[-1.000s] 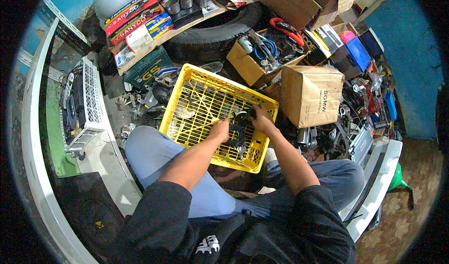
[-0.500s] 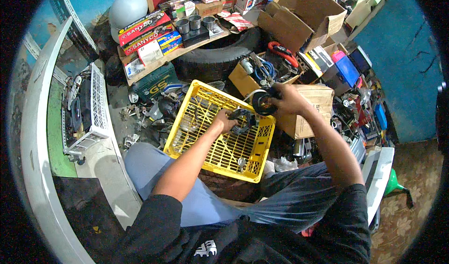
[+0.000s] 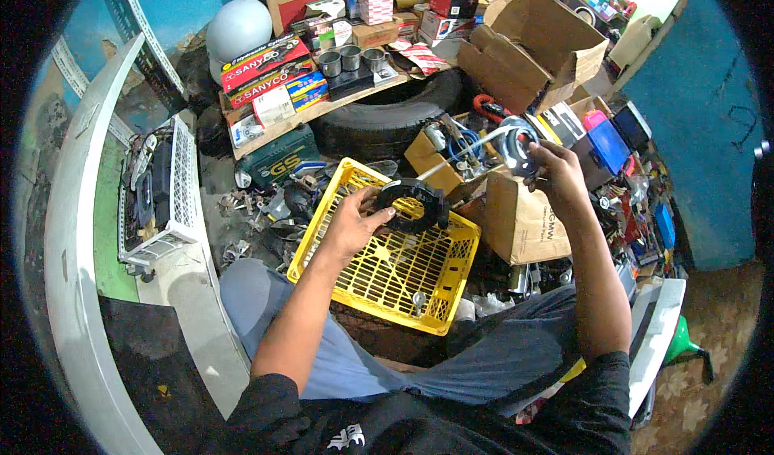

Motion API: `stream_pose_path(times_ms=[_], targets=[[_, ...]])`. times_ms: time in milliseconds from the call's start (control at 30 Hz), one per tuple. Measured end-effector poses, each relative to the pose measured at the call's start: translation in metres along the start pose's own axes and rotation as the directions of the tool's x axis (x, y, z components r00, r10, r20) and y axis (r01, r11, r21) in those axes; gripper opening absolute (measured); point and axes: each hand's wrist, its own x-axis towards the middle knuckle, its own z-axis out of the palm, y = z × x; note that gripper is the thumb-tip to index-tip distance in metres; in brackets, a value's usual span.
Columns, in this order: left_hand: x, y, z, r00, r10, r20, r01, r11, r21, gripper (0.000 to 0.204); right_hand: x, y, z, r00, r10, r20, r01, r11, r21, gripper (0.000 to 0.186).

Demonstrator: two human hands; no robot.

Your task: The person sits on the floor in a cluttered workshop and works on the internal components of a disassembled white appliance. They handle various wires, connectors, and mechanical parts, moving them around within the chassis and occasionally placing them into a yellow crate. The person also handles a black cylindrical component and a white plastic part, seemingly organizing or inspecting the internal assembly.

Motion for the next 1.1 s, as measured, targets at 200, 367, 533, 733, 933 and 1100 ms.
stream_pose_path(times_ms=[200,367,533,733,933,1100], targets=[[0.010,-0.001,0.009,0.995,-0.096,0.010,0.094,0.939,-0.331,0.036,0.016,0.017,-0.001,0.995,0.096,-0.012,-0.093,0.981,0.169,0.022],[0.028,-0.016,0.016,0.992,-0.128,-0.011,0.100,0.824,-0.558,0.029,0.031,0.040,0.008,0.952,0.286,0.112,-0.300,0.943,0.145,0.020],[0.038,-0.023,0.029,0.991,-0.104,-0.079,0.049,0.855,-0.516,0.029,0.032,0.046,0.010,0.881,0.402,0.251,-0.441,0.889,0.122,0.019],[0.038,-0.030,0.039,0.996,-0.083,-0.032,0.065,0.926,-0.371,0.045,0.025,0.041,0.022,0.830,0.458,0.320,-0.500,0.864,0.061,0.023],[0.031,-0.031,0.052,0.997,-0.052,-0.054,0.028,0.927,-0.374,0.031,0.013,0.045,0.043,0.810,0.438,0.390,-0.505,0.859,0.083,0.023],[0.028,-0.020,0.055,0.998,-0.053,0.033,0.061,0.948,-0.311,0.033,0.014,0.064,0.042,0.825,0.335,0.455,-0.319,0.941,-0.114,0.031]])
